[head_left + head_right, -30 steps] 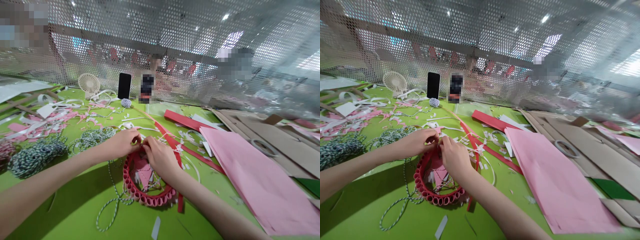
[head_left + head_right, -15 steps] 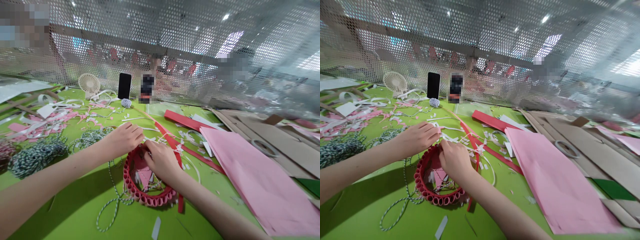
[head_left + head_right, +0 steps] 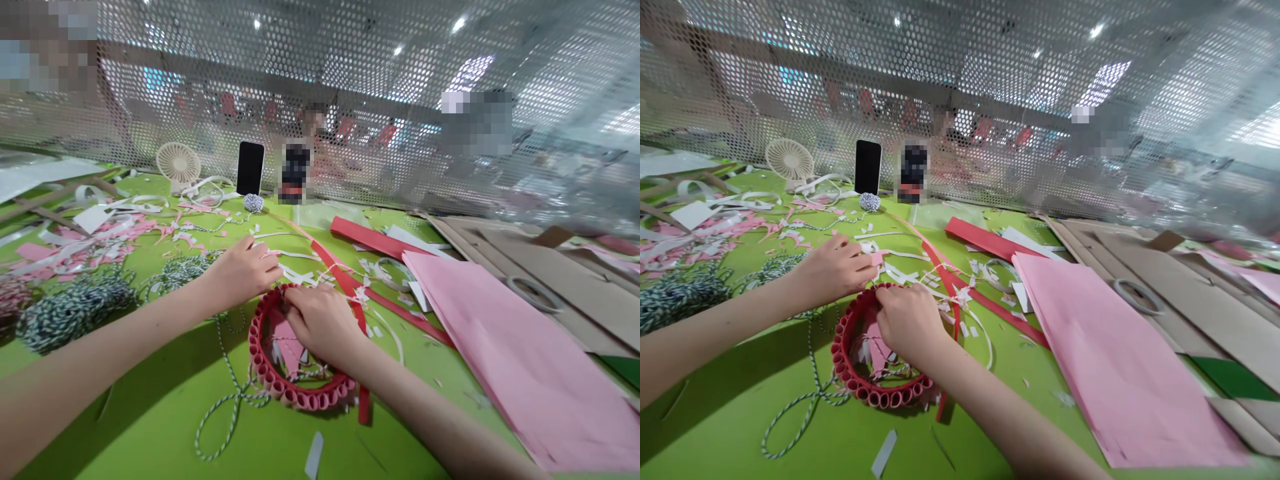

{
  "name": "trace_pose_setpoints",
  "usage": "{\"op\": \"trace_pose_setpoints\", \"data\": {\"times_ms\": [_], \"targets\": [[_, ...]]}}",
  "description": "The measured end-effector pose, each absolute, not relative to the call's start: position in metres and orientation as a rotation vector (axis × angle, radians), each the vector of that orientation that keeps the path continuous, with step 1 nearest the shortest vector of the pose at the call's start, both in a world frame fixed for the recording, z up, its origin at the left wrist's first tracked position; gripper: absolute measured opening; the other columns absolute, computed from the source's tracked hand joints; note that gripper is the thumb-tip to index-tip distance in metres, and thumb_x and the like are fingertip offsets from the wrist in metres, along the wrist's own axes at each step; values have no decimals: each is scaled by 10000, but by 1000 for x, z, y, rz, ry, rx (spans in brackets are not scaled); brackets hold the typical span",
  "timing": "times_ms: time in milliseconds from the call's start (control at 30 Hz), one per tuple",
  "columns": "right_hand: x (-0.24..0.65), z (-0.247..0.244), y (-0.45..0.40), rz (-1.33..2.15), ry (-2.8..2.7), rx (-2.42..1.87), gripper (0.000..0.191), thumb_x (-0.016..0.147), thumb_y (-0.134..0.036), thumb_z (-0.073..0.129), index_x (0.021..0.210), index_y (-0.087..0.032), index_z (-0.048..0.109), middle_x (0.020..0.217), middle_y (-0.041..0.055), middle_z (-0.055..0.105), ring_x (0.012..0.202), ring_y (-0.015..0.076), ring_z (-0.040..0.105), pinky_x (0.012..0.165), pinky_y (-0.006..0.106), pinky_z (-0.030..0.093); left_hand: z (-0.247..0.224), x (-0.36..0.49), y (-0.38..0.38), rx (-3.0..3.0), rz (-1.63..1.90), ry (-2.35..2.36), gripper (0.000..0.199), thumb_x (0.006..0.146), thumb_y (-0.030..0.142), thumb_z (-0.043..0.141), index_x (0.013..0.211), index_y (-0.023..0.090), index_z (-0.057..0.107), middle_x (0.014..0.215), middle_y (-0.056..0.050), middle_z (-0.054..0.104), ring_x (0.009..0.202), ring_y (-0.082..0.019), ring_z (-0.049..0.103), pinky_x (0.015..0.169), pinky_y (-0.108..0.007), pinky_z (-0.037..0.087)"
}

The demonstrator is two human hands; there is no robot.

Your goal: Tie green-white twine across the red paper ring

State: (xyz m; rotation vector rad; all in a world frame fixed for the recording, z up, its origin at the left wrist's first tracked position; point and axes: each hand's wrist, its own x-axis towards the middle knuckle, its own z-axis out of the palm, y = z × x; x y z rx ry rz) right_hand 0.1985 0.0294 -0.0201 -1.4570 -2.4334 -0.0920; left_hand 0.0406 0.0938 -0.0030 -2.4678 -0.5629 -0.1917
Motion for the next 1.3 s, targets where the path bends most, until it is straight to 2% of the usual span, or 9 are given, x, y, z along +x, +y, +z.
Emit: {"op": "trace_pose_setpoints", "data": {"times_ms": [233, 367, 533, 667, 733, 900, 1067, 1300], "targets": [[198, -19, 29, -43, -2445, -1456, 182, 697, -117, 385, 608, -171, 535, 507, -3, 537, 467, 108, 397, 529, 256, 231, 1, 39, 94, -2604, -179, -684, 166, 775, 124, 437, 799, 166, 596, 802, -83, 660, 775, -233, 545, 653, -357, 328], [198, -20, 29, -7, -2394, -1502, 172, 713, -128, 395, 659, -166, 554, 542, 6, 579, 475, 113, 418, 547, 258, 253, 4, 39, 96, -2758, -216, -786, 178, 802, 180, 419, 795, 164, 597, 762, -51, 645, 718, -188, 553, 642, -304, 355], [200, -20, 30, 55, -2267, -1589, 166, 732, -131, 387, 720, -158, 551, 633, 12, 622, 528, 119, 466, 542, 233, 273, 15, 40, 91, -2884, -356, -1033, 239, 842, 209, 344, 916, 140, 561, 832, -64, 624, 724, -165, 547, 644, -271, 382], [200, -21, 30, 86, -2238, -1597, 151, 732, -141, 395, 723, -161, 544, 628, 9, 618, 530, 123, 466, 536, 232, 276, 23, 38, 86, -3087, -260, -1099, 212, 802, 205, 411, 662, 162, 566, 594, 7, 587, 511, -104, 502, 480, -194, 345], [200, -21, 29, 95, -2235, -1593, 152, 733, -146, 393, 718, -161, 543, 620, 11, 614, 524, 124, 465, 539, 236, 279, 23, 37, 86, -3192, -192, -1095, 216, 773, 182, 446, 590, 170, 561, 526, 26, 572, 464, -91, 493, 455, -179, 337], [200, -22, 30, 100, -2237, -1575, 168, 728, -147, 390, 736, -173, 556, 639, 14, 628, 536, 130, 483, 550, 240, 285, 13, 41, 90, -3205, -377, -1281, 237, 810, 202, 403, 744, 156, 626, 730, -61, 651, 652, -155, 568, 592, -253, 406], [200, -21, 31, 87, -2252, -1558, 183, 735, -146, 383, 751, -175, 563, 672, 14, 643, 552, 130, 500, 580, 247, 304, -4, 50, 91, -3265, -604, -1431, 206, 798, 240, 449, 833, 161, 636, 864, -79, 674, 775, -171, 597, 695, -290, 441], [200, -21, 29, 39, -2308, -1558, 174, 726, -140, 394, 719, -165, 566, 621, 20, 627, 531, 129, 487, 576, 253, 290, -14, 57, 86, -3251, -839, -1592, 178, 784, 220, 419, 682, 145, 545, 669, -28, 623, 610, -122, 559, 572, -228, 442]]}}
